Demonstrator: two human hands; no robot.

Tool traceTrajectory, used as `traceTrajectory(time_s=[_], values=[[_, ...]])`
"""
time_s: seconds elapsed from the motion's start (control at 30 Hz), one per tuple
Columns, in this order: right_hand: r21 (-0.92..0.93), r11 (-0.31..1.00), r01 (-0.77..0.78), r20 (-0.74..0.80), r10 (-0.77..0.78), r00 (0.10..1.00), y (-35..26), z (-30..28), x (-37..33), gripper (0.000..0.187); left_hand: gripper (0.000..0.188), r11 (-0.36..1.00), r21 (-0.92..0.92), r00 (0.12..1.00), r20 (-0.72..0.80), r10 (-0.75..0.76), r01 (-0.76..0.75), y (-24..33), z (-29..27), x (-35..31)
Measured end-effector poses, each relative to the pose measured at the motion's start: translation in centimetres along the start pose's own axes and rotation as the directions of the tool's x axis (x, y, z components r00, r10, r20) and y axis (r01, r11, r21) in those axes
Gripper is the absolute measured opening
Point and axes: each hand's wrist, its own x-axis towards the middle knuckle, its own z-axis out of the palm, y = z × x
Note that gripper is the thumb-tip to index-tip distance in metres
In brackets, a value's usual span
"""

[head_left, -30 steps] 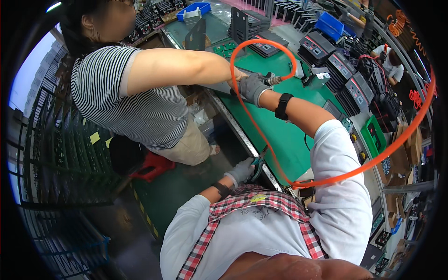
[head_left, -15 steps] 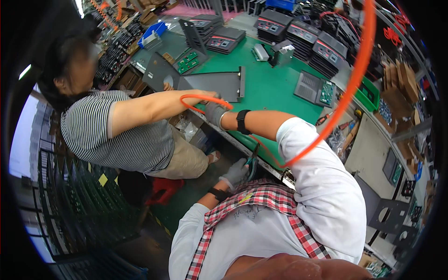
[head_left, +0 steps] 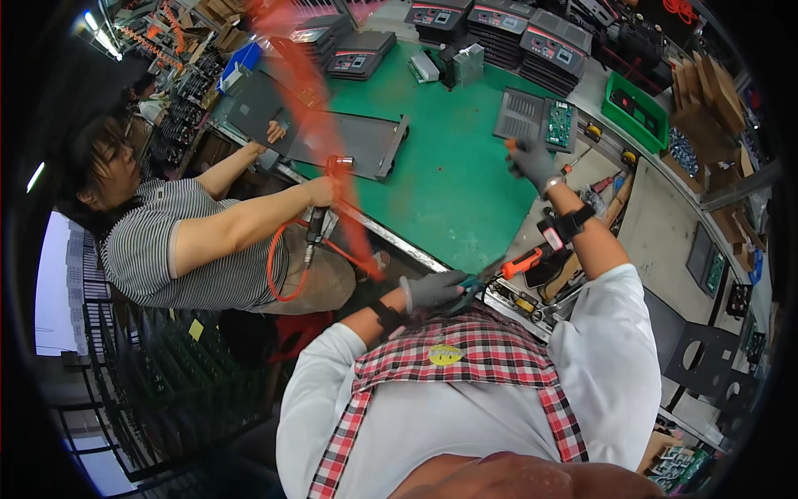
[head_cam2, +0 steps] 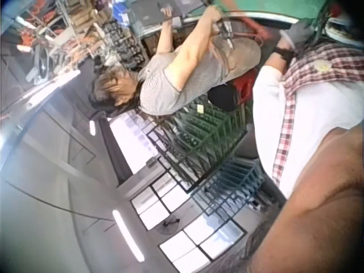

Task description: Assembling components and wiring into a metal electrical equipment housing at an assembly line workstation.

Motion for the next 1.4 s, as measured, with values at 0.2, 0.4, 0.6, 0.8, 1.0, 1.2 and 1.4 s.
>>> traceTrajectory(time_s=[0.2,0.4,0.6,0.8,1.0,1.2,1.4], values=[[0.201,0.927,-0.316,0.371,0.227,0.9,5.4,0.1,-4.9,0.045,0.031,0.995,-0.086,0.716,-0.698,-0.022,-0.053,2.8,0.4,5.2],[0.08,0.978,-0.193,0.474,0.133,0.87,4.8,9.9,-7.3,0.063,0.019,0.926,-0.377,0.538,-0.773,-0.335,0.035,-0.6,-0.1,5.3],[0.321,0.839,-0.439,0.783,0.025,0.621,6.7,16.8,-5.3,0.031,0.015,0.823,-0.556,0.382,-0.79,-0.48,-0.116,-4.7,0.4,0.6],[0.328,0.713,-0.62,0.845,0.072,0.529,7.2,22.3,-5.1,0.016,0.018,0.912,-0.357,0.38,-0.887,-0.264,-0.201,-10.1,-0.3,-2.7],[0.217,0.914,-0.342,0.757,0.063,0.65,8.8,25.1,-1.5,0.012,0.025,0.923,-0.378,0.413,-0.853,-0.318,-0.07,-12.7,-3.1,-2.2],[0.288,0.857,-0.427,0.765,0.062,0.641,8.7,25.6,0.8,0.006,0.03,0.875,-0.476,0.482,-0.79,-0.379,-0.092,-12.4,-4.6,-1.9],[0.138,0.981,-0.134,0.809,-0.034,0.586,8.0,25.0,2.2,0.014,0.029,0.911,-0.401,0.543,-0.788,-0.29,-0.096,-11.3,-5.2,-1.6]])
